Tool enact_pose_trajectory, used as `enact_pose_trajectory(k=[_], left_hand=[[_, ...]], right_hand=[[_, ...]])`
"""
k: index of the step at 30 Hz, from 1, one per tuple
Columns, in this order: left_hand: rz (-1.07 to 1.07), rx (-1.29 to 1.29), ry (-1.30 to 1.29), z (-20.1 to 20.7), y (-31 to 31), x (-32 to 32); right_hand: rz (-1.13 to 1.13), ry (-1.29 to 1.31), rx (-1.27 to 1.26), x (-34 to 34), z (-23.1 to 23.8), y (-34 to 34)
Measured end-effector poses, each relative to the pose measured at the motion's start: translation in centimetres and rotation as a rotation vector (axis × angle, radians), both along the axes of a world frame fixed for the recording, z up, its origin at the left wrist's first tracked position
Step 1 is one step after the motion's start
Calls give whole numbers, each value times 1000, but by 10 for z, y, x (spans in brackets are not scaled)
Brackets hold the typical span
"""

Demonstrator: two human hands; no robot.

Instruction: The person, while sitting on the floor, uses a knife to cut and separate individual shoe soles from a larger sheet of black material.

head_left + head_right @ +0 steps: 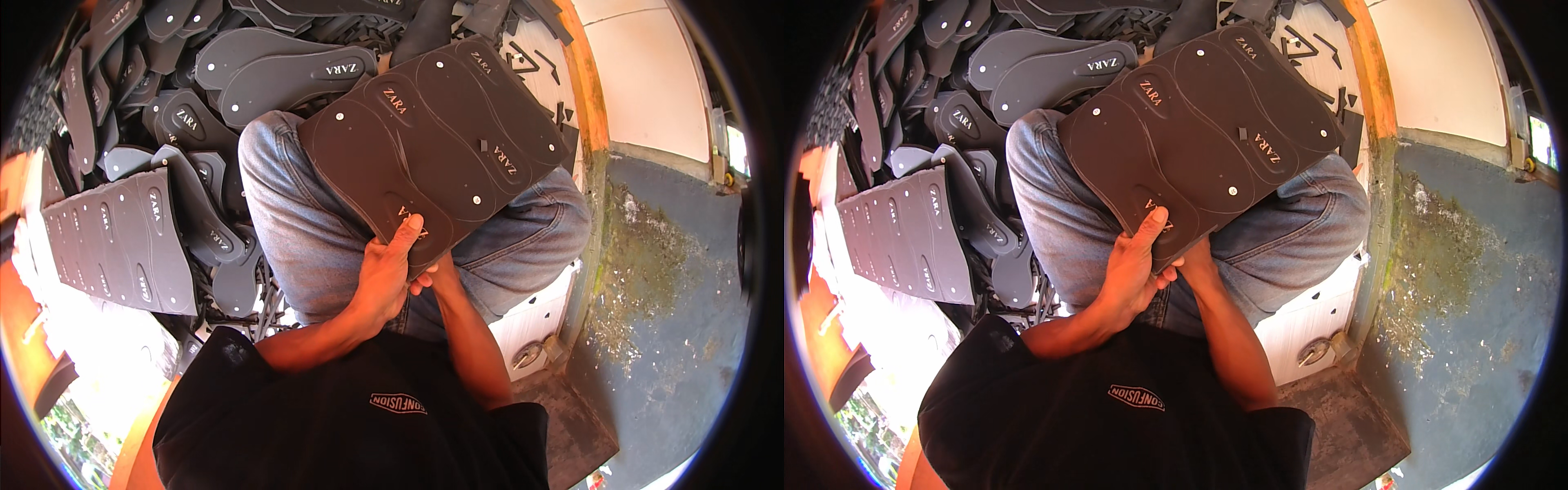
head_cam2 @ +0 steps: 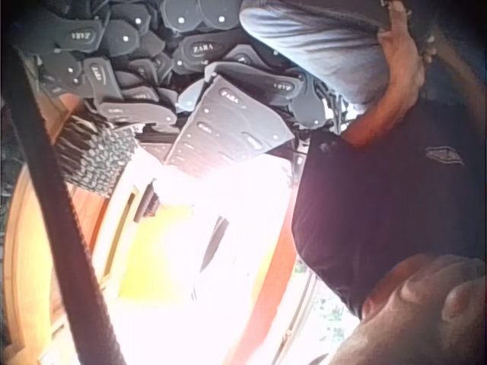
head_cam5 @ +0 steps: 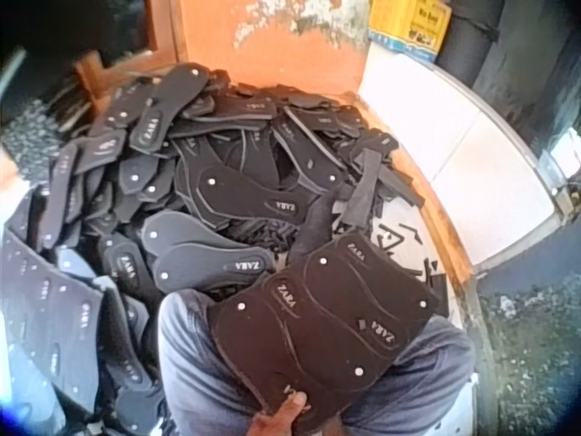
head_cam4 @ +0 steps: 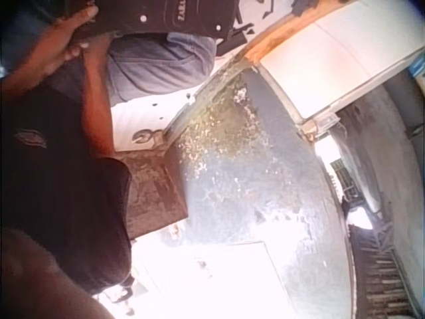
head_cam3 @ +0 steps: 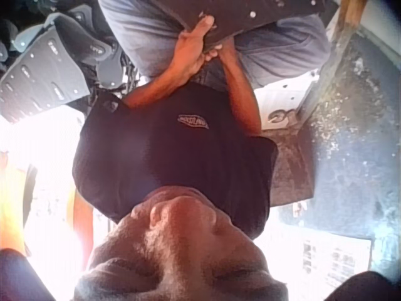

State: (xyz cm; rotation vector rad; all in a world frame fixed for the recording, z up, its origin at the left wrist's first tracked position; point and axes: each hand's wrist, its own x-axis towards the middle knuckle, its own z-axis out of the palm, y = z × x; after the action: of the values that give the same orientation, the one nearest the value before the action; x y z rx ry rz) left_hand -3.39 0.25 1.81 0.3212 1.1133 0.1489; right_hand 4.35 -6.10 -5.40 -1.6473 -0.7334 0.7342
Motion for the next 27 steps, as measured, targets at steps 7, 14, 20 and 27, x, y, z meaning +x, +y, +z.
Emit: enact_pose_trajectory(k=[7, 14, 20, 27], left_hand=[[20, -19, -13, 0, 2, -2], [-16, -35, -4, 5, 5, -6], [-41, -24, 8, 8, 10, -13], [-36, -42, -13, 11, 13, -22]], right_hand=[[8, -23, -49, 1, -13, 19], [39, -38, -129, 16, -24, 39], [76, -36, -173, 30, -26, 46], [114, -32, -211, 39, -26, 51]])
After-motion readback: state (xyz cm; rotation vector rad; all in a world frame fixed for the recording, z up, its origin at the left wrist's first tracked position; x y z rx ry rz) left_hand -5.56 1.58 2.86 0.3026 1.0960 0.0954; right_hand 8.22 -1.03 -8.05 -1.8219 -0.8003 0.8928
